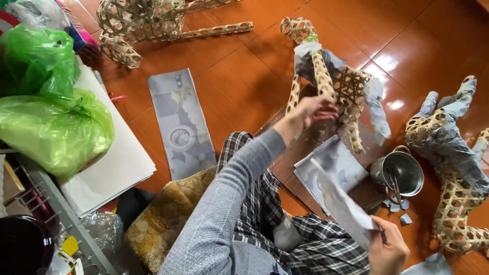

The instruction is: Wrapping a woven bamboo giraffe frame with paper strips

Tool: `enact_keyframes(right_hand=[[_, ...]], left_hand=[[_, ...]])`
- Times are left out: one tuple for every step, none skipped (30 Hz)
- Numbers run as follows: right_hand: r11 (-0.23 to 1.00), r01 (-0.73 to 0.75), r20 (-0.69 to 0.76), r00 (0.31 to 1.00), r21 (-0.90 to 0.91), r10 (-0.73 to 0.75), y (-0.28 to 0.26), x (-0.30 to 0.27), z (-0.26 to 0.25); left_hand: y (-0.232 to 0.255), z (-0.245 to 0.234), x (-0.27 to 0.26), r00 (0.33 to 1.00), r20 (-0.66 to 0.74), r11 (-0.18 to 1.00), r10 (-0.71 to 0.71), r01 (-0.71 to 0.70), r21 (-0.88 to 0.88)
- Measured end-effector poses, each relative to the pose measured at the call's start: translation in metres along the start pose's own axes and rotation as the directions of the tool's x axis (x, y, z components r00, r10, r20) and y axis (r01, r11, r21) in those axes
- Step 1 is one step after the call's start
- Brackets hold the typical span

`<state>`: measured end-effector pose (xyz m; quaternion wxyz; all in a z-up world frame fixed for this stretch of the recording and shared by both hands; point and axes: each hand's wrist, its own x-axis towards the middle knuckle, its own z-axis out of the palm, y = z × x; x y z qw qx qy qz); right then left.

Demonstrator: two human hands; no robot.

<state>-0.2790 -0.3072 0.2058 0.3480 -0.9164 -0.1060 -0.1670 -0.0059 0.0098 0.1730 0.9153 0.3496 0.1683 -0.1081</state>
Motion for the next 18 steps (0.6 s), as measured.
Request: enact_keyframes(right_hand=[[1.000,-0.004,0.001,1.000,-0.004,0.004,-0.007,0.006,-0.010],[0.999,-0.037,0.136,0.990,0.033,0.032,-0.013,0.013,-0.020],[0.995,-0.081,0.269,0.961,0.060,0.062,-0.019,0.017,-0.032],[0.994,-0.092,0.270,0.960,0.052,0.075,-0.004,0.028,-0.035],[0.982,-0.102,0.404,0.914,0.157,0.030,0.012,0.034,-0.040],[0.957,-0.127,0.522,0.853,0.259,-0.028,0.028,0.041,-0.044],[0.957,-0.154,0.523,0.852,0.248,0.002,0.027,0.055,-0.044],[0.967,-0.100,0.560,0.827,0.234,-0.050,0.027,0.071,-0.043],[0.973,-0.049,0.595,0.798,0.224,-0.097,0.027,0.085,-0.042],[0.974,-0.079,0.596,0.801,0.213,-0.065,0.025,0.103,-0.029],[0.960,-0.085,0.621,0.777,0.265,-0.103,0.024,0.123,-0.014],[0.944,-0.092,0.642,0.753,0.317,-0.142,0.025,0.144,-0.001],[0.944,-0.111,0.636,0.762,0.311,-0.120,0.011,0.157,0.022],[0.957,-0.051,0.620,0.771,0.287,-0.145,-0.002,0.172,0.045],[0.965,0.016,0.602,0.779,0.261,-0.176,-0.015,0.191,0.068],[0.967,0.004,0.594,0.789,0.254,-0.159,-0.029,0.202,0.086],[0.974,0.022,0.612,0.775,0.227,-0.160,-0.044,0.215,0.105],[0.979,0.040,0.630,0.760,0.201,-0.160,-0.058,0.228,0.124]], left_hand=[[-0.001,0.010,-0.032,1.000,0.001,1.000,-0.006,0.006,-0.002],[-0.003,0.019,-0.063,0.998,0.051,0.999,-0.039,0.037,0.035],[-0.006,0.029,-0.094,0.991,0.102,0.994,-0.082,0.075,0.074],[-0.021,0.022,-0.099,0.990,0.104,0.994,-0.095,0.088,0.072],[-0.038,0.013,-0.106,0.976,0.162,0.987,-0.146,0.133,0.091],[-0.055,0.005,-0.111,0.956,0.218,0.978,-0.197,0.176,0.111],[-0.077,-0.005,-0.112,0.949,0.219,0.972,-0.226,0.205,0.114],[-0.098,-0.014,-0.114,0.940,0.225,0.965,-0.256,0.234,0.116],[-0.118,-0.025,-0.116,0.929,0.232,0.956,-0.288,0.266,0.122],[-0.116,-0.023,-0.135,0.918,0.233,0.946,-0.320,0.297,0.128],[-0.110,-0.022,-0.152,0.902,0.189,0.907,-0.389,0.339,0.249],[-0.102,-0.020,-0.169,0.881,0.139,0.851,-0.451,0.377,0.366],[-0.115,-0.037,-0.165,0.870,0.142,0.838,-0.472,0.393,0.378],[-0.127,-0.054,-0.162,0.852,0.476,0.891,-0.216,-0.027,0.452],[-0.136,-0.070,-0.156,0.637,0.771,0.822,0.016,-0.448,0.352],[-0.145,-0.102,-0.135,0.628,0.778,0.826,0.000,-0.439,0.355],[-0.152,-0.134,-0.112,0.741,0.663,0.720,-0.111,-0.399,0.568],[-0.159,-0.166,-0.088,0.837,0.514,0.577,-0.190,-0.328,0.748]])
